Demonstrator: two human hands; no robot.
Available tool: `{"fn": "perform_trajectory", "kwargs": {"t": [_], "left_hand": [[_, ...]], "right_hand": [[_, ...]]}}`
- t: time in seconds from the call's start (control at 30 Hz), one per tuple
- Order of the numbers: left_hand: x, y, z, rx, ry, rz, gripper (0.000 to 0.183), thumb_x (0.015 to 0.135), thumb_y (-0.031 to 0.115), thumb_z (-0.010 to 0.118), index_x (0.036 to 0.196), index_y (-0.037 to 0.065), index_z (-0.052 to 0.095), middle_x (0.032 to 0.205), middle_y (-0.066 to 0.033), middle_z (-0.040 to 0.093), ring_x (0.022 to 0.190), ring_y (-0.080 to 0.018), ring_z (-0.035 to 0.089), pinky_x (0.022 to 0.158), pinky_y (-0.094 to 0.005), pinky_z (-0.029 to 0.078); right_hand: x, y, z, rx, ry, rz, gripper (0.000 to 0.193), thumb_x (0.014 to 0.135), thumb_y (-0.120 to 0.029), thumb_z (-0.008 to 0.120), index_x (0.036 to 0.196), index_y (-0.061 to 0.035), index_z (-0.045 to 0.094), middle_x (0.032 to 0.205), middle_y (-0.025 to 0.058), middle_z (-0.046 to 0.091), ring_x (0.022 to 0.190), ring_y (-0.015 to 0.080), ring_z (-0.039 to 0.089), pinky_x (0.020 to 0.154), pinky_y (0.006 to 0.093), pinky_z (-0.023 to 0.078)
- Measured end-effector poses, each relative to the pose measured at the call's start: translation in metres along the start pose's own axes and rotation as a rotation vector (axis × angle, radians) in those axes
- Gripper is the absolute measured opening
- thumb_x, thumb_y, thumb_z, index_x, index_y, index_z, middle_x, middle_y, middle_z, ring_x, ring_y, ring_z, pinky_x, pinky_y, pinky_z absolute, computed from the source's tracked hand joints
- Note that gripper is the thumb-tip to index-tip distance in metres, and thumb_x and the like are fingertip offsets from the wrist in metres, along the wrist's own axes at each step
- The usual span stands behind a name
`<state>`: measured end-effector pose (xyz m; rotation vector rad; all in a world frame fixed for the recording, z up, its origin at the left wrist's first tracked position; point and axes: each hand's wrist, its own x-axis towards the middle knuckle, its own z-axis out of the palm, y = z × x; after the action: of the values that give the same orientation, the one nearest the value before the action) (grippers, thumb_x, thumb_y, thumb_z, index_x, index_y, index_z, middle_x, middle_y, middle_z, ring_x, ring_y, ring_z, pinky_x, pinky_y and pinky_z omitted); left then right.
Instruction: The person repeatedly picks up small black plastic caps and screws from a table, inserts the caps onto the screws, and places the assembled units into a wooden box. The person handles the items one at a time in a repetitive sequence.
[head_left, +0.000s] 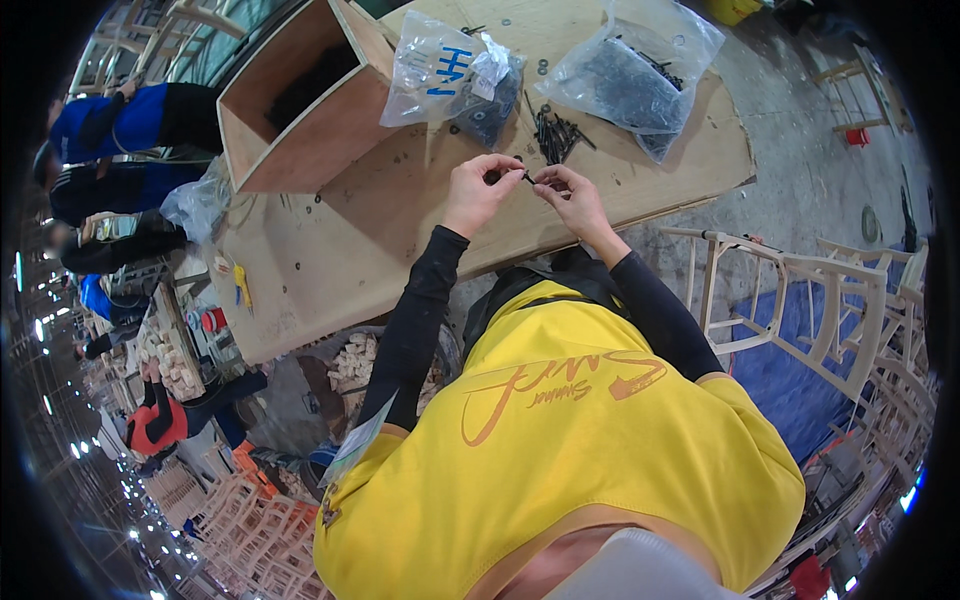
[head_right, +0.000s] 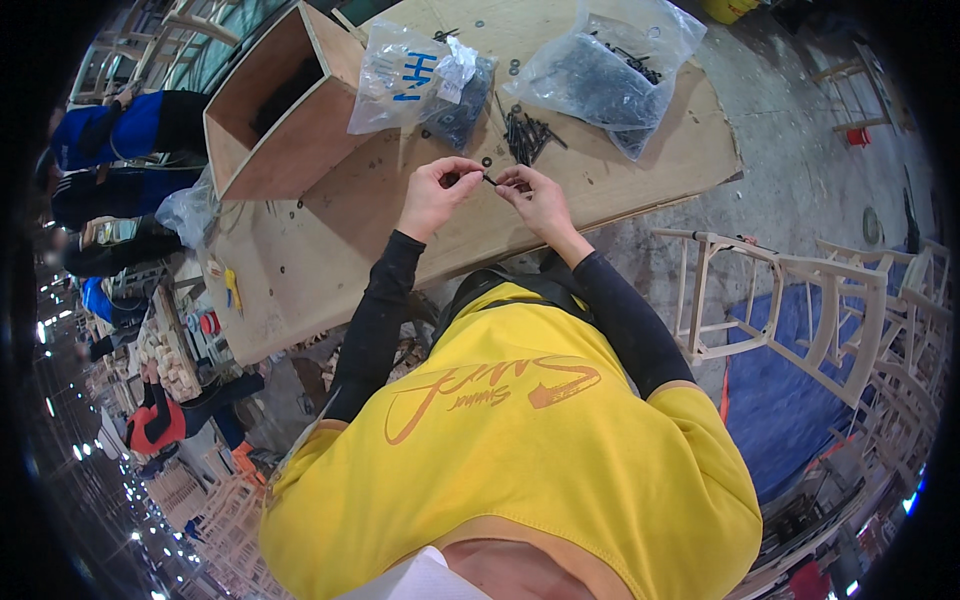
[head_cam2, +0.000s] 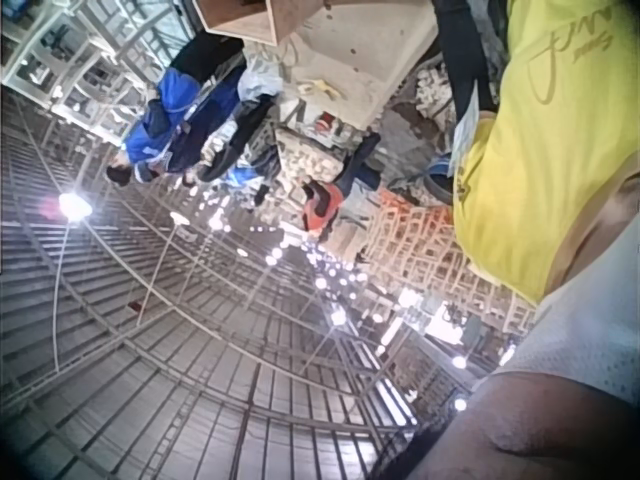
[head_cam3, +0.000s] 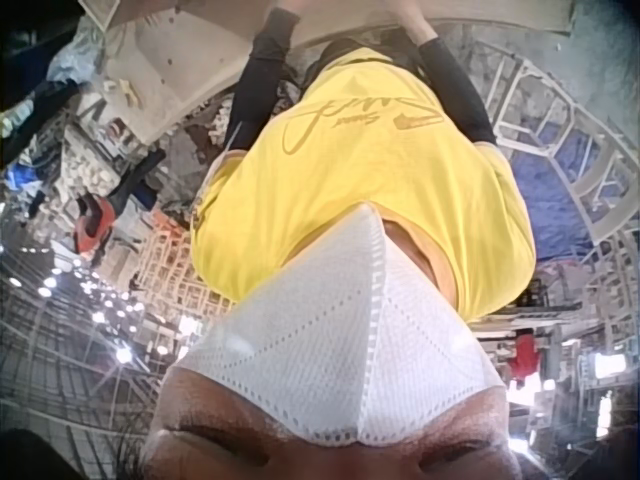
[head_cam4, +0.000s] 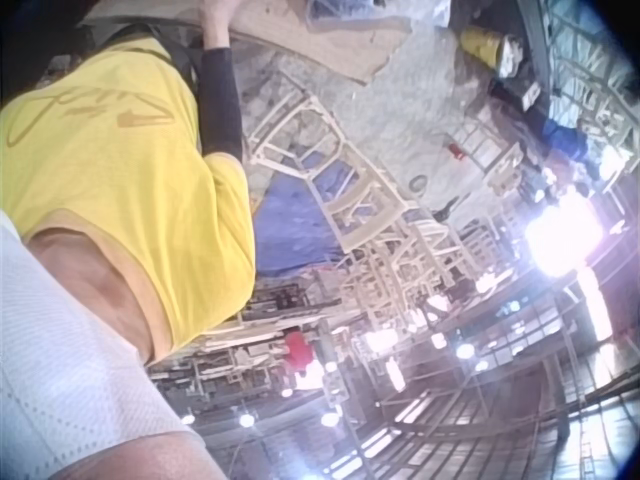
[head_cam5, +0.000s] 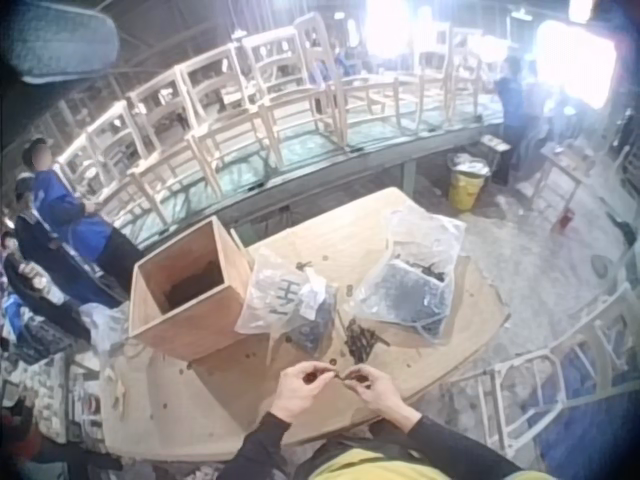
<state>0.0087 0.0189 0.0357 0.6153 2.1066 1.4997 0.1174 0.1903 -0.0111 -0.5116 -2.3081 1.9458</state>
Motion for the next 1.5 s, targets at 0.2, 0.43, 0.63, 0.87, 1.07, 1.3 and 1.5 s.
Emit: {"fn": "perform_trajectory", "kwargs": {"t": [0.2, 0.43, 0.63, 0.87, 1.07, 1.3, 1.5], "left_hand": [[0.022, 0.076, -0.080, 0.257, 0.374, 0.315, 0.018, 0.090, 0.015, 0.074, 0.101, 0.000, 0.075, 0.089, -0.0023, 0.073, 0.078, -0.0059, 0.063, 0.071, -0.0213, 0.051], [0.033, 0.124, -0.132, 0.180, 0.085, 0.104, 0.017, 0.088, 0.015, 0.076, 0.097, 0.000, 0.076, 0.074, 0.0033, 0.067, 0.065, -0.0007, 0.052, 0.059, -0.0195, 0.043], [0.034, 0.119, -0.132, 0.211, 0.120, 0.155, 0.020, 0.088, 0.017, 0.077, 0.099, 0.001, 0.076, 0.082, 0.0012, 0.071, 0.075, -0.0035, 0.060, 0.066, -0.0189, 0.047], [0.049, 0.143, -0.196, 0.053, 0.776, 0.326, 0.017, 0.091, 0.013, 0.075, 0.103, 0.001, 0.075, 0.085, -0.0002, 0.070, 0.069, -0.0049, 0.059, 0.061, -0.0184, 0.047], [0.035, 0.095, -0.150, -0.025, 0.543, 0.295, 0.018, 0.092, 0.007, 0.071, 0.109, -0.001, 0.071, 0.092, -0.0044, 0.071, 0.076, -0.0092, 0.065, 0.068, -0.0230, 0.055], [0.016, 0.022, -0.043, -0.348, 0.176, 0.005, 0.014, 0.093, 0.003, 0.068, 0.105, -0.004, 0.071, 0.089, -0.0059, 0.071, 0.076, -0.0111, 0.068, 0.070, -0.0248, 0.057], [0.007, 0.010, -0.008, -0.412, 0.009, -0.170, 0.018, 0.092, 0.008, 0.071, 0.108, -0.002, 0.072, 0.090, -0.0052, 0.071, 0.078, -0.0096, 0.067, 0.072, -0.0245, 0.057]], "right_hand": [[0.008, 0.010, -0.012, -0.332, 0.150, 0.035, 0.021, 0.090, -0.021, 0.070, 0.106, -0.0085, 0.068, 0.100, 0.0087, 0.069, 0.084, 0.0214, 0.068, 0.078, 0.0356, 0.053], [0.021, 0.023, -0.017, -0.557, 0.211, 0.106, 0.031, 0.086, -0.032, 0.074, 0.108, -0.0120, 0.066, 0.107, 0.0077, 0.065, 0.100, 0.0271, 0.065, 0.083, 0.0407, 0.051], [0.027, 0.026, -0.015, -0.605, 0.202, 0.115, 0.033, 0.083, -0.035, 0.076, 0.105, -0.0125, 0.066, 0.111, 0.0076, 0.063, 0.103, 0.0288, 0.064, 0.084, 0.0425, 0.051], [0.034, 0.044, -0.015, -0.574, 0.230, 0.084, 0.031, 0.083, -0.033, 0.075, 0.103, -0.0108, 0.066, 0.108, 0.0108, 0.064, 0.099, 0.0316, 0.065, 0.082, 0.0445, 0.052], [0.032, 0.049, -0.022, -0.763, 0.213, 0.098, 0.023, 0.089, -0.028, 0.067, 0.098, -0.0071, 0.066, 0.100, 0.0153, 0.066, 0.095, 0.0355, 0.065, 0.081, 0.0445, 0.052], [0.014, 0.038, -0.024, -0.848, 0.250, -0.074, 0.017, 0.093, -0.023, 0.063, 0.098, -0.0064, 0.063, 0.097, 0.0151, 0.064, 0.092, 0.0360, 0.064, 0.077, 0.0471, 0.051], [-0.002, 0.003, -0.023, -0.522, 0.154, -0.132, 0.014, 0.091, -0.019, 0.067, 0.101, -0.0098, 0.068, 0.099, 0.0098, 0.065, 0.088, 0.0280, 0.066, 0.074, 0.0406, 0.052]]}}
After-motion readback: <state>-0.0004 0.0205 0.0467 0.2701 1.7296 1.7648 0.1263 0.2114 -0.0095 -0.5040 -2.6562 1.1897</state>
